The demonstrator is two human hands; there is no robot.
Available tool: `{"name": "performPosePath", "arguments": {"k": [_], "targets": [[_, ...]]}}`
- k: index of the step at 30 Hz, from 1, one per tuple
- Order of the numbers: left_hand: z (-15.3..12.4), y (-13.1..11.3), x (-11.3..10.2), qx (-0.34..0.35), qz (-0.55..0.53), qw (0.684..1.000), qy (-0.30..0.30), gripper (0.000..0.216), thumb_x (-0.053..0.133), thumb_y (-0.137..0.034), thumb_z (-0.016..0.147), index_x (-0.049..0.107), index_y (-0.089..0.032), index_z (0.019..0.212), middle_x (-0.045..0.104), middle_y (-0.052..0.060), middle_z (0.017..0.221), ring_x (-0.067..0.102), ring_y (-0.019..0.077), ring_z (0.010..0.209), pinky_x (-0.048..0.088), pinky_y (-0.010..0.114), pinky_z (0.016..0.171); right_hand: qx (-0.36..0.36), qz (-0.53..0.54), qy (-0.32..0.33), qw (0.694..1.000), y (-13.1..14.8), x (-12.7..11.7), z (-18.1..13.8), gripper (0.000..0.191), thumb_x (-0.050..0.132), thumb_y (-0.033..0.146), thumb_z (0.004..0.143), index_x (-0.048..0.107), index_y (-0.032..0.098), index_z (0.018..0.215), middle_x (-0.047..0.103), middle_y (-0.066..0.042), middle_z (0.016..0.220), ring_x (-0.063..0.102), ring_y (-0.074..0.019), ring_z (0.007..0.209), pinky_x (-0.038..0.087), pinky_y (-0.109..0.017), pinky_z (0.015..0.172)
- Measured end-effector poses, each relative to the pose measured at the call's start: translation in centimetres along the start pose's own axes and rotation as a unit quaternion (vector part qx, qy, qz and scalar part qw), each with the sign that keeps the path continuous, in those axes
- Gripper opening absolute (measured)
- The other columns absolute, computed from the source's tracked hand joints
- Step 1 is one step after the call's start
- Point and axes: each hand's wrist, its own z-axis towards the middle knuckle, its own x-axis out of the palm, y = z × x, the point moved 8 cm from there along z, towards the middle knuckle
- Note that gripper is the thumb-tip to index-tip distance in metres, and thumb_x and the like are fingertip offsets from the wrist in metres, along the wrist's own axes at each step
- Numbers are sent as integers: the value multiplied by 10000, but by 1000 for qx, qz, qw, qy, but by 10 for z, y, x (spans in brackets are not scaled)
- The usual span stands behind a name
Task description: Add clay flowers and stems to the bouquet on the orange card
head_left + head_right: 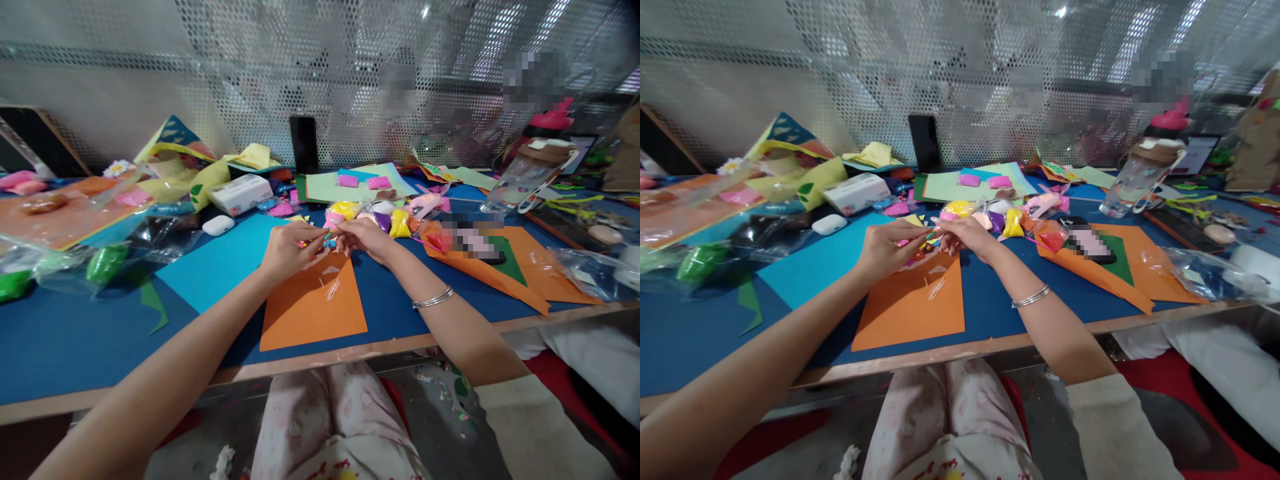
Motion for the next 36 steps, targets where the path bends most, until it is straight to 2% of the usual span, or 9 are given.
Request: {"name": "performPosePath", "arguments": {"k": [8,19,23,28,32,36], "targets": [[0,3,2,-35,-68,997,1,202,636,-275,832,806,-170,859,780,75,803,709,157,661,507,202,582,-4,-11,9,1000,-2,-1,1,357,720,432,805,633,148,607,631,-12,544,529,-72,446,443,-197,475],[1,1,3,-87,-45,995,34,370,563,-467,873,797,-196,778,772,49,736,673,145,609,447,210,542,12,-13,-9,1000,-3,-1,-1,297,714,401,815,677,143,672,647,-14,562,550,-80,460,448,-194,477],[3,-3,2,-76,-36,996,31,424,510,-447,892,773,-186,686,763,51,705,683,154,631,451,217,560,20,-2,-6,1000,-3,0,-1,290,679,396,849,684,145,705,641,-12,543,560,-84,467,442,-188,470],[1,5,1,-108,-67,992,16,311,568,-402,842,800,-197,806,784,60,857,727,198,761,512,240,653,19,-3,2,1000,-2,2,-1,343,668,445,854,662,146,686,633,-16,531,553,-84,456,435,-190,469],[-2,13,6,-164,-93,981,38,271,598,-337,788,807,-182,866,784,60,837,718,191,709,512,237,606,18,-6,8,1000,-2,3,-1,387,680,495,831,638,149,662,630,-16,534,531,-82,439,435,-202,472],[-4,16,7,-201,-112,972,42,283,617,-330,758,806,-162,884,782,64,812,692,177,640,494,237,561,9,-12,13,1000,-3,3,0,371,697,462,817,643,147,629,638,-25,555,529,-82,451,438,-214,488]]}}
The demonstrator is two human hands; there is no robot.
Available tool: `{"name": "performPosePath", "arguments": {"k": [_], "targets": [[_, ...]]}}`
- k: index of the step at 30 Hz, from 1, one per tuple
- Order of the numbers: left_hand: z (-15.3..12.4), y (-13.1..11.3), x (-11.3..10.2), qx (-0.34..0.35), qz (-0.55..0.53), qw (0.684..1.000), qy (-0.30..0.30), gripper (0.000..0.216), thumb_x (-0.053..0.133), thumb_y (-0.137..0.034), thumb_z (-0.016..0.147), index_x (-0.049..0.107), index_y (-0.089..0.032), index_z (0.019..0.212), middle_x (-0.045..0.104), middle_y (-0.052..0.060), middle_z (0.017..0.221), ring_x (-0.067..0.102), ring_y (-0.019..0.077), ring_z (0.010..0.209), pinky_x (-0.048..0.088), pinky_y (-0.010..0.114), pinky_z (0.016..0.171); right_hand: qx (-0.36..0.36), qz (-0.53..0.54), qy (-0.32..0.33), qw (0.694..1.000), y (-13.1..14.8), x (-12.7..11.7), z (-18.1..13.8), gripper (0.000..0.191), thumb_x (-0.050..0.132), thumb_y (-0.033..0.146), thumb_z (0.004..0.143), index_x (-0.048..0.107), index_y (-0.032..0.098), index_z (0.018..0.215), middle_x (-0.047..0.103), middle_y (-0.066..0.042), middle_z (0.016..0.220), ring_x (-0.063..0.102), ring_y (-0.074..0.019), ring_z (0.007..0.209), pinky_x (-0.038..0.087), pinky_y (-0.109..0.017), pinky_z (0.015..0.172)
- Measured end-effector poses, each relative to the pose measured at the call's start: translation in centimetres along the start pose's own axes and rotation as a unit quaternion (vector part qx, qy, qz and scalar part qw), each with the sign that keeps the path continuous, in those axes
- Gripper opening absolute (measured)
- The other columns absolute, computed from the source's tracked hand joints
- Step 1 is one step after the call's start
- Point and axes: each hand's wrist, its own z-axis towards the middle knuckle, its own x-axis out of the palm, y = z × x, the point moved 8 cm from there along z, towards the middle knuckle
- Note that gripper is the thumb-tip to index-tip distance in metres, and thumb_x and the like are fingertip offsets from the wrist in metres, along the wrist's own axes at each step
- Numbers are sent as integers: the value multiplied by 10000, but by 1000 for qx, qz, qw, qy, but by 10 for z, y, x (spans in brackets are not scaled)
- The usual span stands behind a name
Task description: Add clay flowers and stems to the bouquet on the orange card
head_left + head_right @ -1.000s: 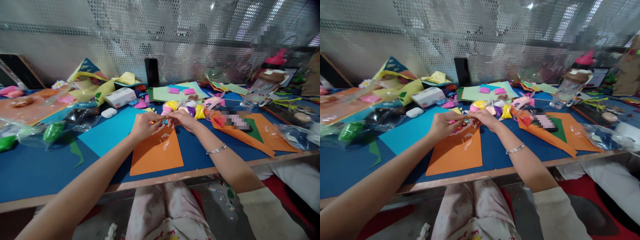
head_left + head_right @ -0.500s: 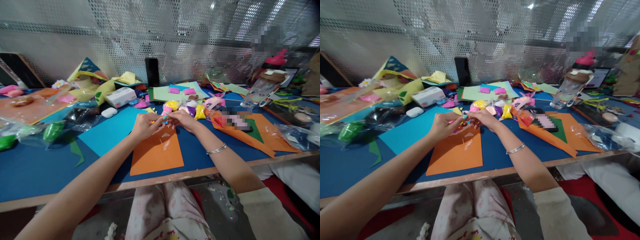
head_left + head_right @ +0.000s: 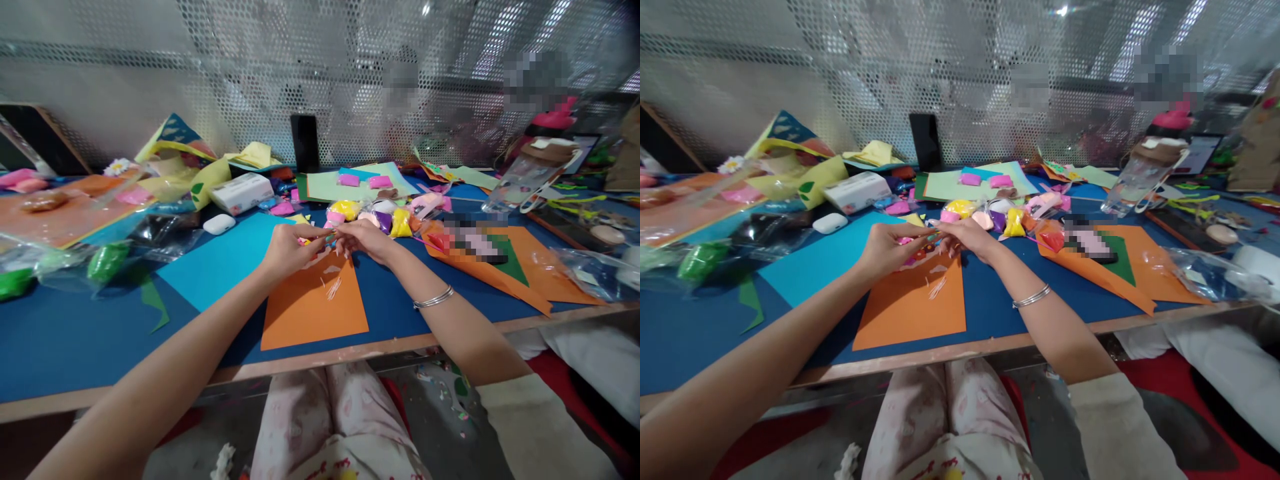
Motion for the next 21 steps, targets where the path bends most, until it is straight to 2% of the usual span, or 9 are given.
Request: {"name": "performPosePath", "arguments": {"k": [7,12,17,21], "targets": [[0,0,3,16,-15,1000,9,267,625,-375,767,808,-185,812,779,59,785,693,180,675,476,239,572,-12,-19,5,1000,1,-1,1,238,704,337,812,684,141,678,640,-8,566,539,-79,471,435,-212,502],[0,4,4,7,2,1000,6,295,631,-398,759,802,-184,868,784,65,883,713,202,752,519,253,632,-5,-8,-7,1000,1,-1,0,187,627,226,855,689,139,702,643,-4,556,550,-81,471,446,-200,491],[0,-2,4,31,17,999,-2,293,628,-398,752,795,-179,852,784,56,890,717,208,768,530,247,648,-10,5,-11,1000,1,1,0,183,623,227,857,682,143,705,642,-3,560,559,-86,469,455,-202,488],[-1,-8,3,50,27,998,-6,271,559,-336,779,790,-199,818,785,31,872,720,196,769,538,238,683,-22,13,-5,1000,2,3,1,210,612,238,874,685,146,700,649,-13,577,550,-85,467,457,-211,499]]}}
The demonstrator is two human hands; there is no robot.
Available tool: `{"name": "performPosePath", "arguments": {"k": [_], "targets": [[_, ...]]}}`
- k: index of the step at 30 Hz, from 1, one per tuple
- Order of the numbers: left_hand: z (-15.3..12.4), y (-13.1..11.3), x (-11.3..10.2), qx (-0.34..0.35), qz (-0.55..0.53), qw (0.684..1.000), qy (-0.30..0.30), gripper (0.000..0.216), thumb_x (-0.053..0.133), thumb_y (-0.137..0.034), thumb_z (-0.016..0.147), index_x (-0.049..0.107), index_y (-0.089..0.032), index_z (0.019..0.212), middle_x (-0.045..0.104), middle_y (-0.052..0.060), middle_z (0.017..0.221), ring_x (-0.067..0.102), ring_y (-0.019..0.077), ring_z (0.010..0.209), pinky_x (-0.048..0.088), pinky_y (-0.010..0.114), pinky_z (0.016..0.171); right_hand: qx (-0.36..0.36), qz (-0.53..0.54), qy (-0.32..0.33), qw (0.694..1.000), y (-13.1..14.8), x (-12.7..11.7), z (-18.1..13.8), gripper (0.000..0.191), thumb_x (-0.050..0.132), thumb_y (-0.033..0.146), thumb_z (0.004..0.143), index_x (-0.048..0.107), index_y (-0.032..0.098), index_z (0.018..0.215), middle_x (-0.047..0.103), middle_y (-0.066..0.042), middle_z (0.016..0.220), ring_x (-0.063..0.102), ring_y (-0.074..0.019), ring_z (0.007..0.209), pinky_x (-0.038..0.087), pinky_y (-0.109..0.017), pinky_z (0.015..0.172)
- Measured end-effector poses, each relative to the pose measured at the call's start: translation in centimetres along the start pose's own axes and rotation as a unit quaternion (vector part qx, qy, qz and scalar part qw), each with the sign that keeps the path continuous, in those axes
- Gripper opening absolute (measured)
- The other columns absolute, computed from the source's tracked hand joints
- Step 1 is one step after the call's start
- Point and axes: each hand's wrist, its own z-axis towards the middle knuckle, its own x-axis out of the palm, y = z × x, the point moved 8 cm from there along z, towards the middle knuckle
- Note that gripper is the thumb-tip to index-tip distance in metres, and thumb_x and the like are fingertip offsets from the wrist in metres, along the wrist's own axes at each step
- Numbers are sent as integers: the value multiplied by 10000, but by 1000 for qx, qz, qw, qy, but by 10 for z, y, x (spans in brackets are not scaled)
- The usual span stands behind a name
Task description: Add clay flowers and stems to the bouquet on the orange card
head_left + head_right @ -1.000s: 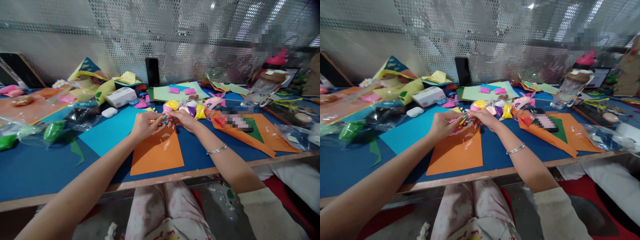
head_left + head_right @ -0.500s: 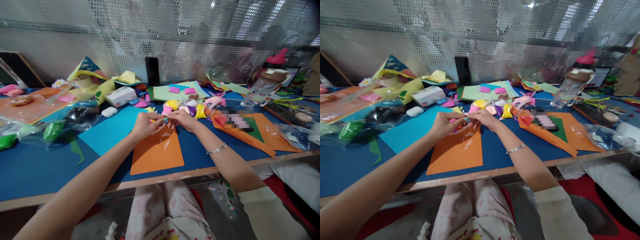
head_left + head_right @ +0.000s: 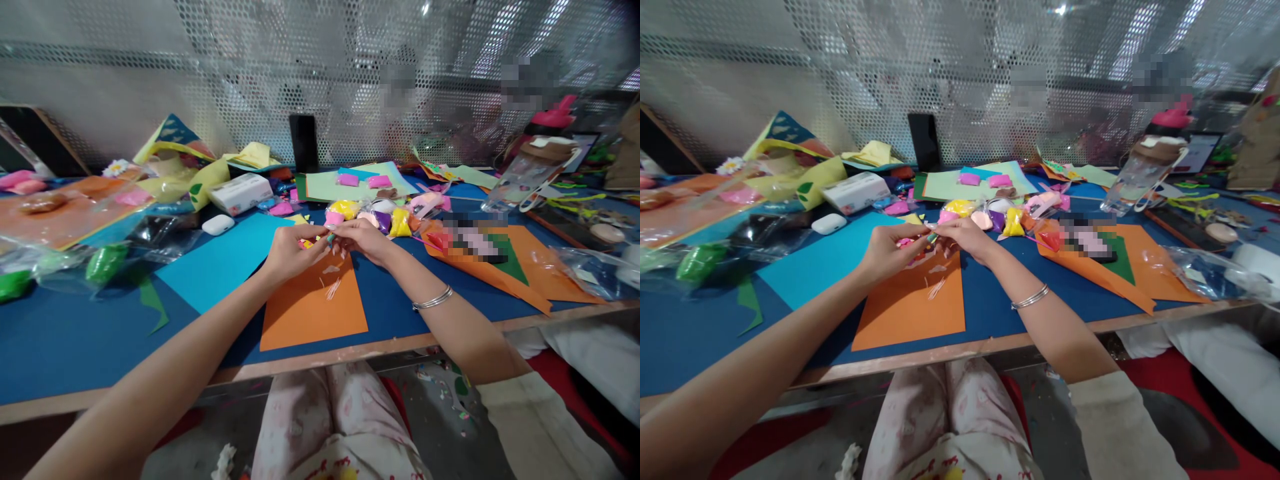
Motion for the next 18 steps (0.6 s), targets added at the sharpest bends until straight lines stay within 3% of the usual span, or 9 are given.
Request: {"name": "performPosePath", "arguments": {"k": [9,14,18], "targets": [[-2,-1,-2,32,13,999,-20,320,642,-431,766,790,-183,906,782,62,935,728,211,805,537,254,689,3,6,-40,999,1,-5,0,207,643,225,863,679,145,675,626,-2,562,556,-85,480,459,-202,496],[-1,-4,-3,51,9,998,-26,262,612,-395,809,794,-209,844,785,47,907,729,203,820,543,260,717,-1,19,22,1000,3,7,-2,214,695,284,830,673,145,669,639,-13,576,581,-93,514,470,-205,507],[-1,-4,-5,40,-11,999,-31,238,618,-386,811,800,-240,858,781,33,941,733,210,856,565,276,748,-12,28,15,999,6,6,-3,244,736,363,791,682,148,690,634,-7,562,569,-91,508,461,-204,498]]}}
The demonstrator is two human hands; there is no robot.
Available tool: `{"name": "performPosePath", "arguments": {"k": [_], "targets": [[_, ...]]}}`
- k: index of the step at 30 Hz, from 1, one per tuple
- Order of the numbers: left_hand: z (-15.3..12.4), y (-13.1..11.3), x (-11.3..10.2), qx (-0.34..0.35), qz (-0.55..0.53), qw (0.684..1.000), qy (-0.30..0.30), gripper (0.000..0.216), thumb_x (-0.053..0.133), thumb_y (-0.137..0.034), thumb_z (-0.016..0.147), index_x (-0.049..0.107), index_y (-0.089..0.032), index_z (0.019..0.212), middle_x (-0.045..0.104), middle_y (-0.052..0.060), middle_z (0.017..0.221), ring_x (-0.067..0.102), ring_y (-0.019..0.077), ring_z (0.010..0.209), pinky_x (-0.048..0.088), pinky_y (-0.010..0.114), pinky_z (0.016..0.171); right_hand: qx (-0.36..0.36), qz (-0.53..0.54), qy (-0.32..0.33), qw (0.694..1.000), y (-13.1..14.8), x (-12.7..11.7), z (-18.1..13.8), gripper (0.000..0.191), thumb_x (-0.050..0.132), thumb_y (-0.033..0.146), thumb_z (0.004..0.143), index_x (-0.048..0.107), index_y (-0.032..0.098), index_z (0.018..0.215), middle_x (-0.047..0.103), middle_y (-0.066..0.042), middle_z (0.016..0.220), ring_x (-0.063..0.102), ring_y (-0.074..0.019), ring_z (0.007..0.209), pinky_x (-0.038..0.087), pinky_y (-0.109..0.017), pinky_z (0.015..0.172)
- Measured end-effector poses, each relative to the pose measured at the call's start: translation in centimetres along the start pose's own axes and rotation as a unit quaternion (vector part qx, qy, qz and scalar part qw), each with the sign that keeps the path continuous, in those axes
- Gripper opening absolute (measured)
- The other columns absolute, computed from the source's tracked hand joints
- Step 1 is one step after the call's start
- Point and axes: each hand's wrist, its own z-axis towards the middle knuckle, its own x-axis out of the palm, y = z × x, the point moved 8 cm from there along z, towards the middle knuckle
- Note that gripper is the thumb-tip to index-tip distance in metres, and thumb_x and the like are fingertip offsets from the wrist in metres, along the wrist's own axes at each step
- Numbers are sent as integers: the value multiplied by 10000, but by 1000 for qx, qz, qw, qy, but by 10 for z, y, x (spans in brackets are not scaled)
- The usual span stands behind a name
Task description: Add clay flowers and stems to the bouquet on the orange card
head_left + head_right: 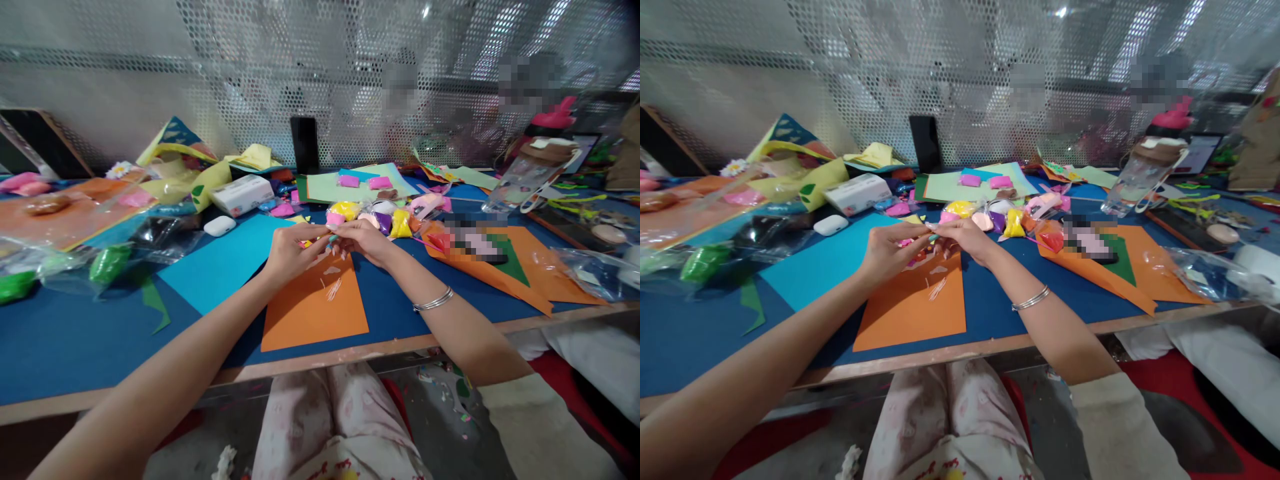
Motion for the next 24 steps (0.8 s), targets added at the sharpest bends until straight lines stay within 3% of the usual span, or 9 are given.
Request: {"name": "performPosePath", "arguments": {"k": [5,10,15,24], "targets": [[0,0,-2,-6,-21,1000,-15,236,632,-374,803,803,-228,875,782,36,930,732,209,850,573,280,739,-8,-6,-14,1000,1,-5,1,293,736,406,777,660,150,655,632,-6,560,564,-85,494,437,-197,477],[0,-1,-3,-14,-15,1000,-11,284,630,-453,816,805,-233,854,782,42,924,732,217,832,571,288,727,-4,-10,-56,998,0,-15,2,280,717,377,772,652,157,611,616,-5,565,567,-91,516,443,-202,487],[0,1,-4,-31,-9,999,-9,339,620,-518,819,805,-233,807,782,38,898,739,224,810,569,276,679,-5,-7,-56,998,0,-16,3,245,708,361,778,664,155,652,614,-7,576,561,-95,518,449,-213,500],[0,8,0,-56,-14,998,12,267,632,-380,783,805,-201,878,780,57,915,739,234,838,588,287,698,1,-17,-43,999,-2,-15,3,268,689,380,797,645,162,649,626,-3,543,559,-88,489,433,-198,488]]}}
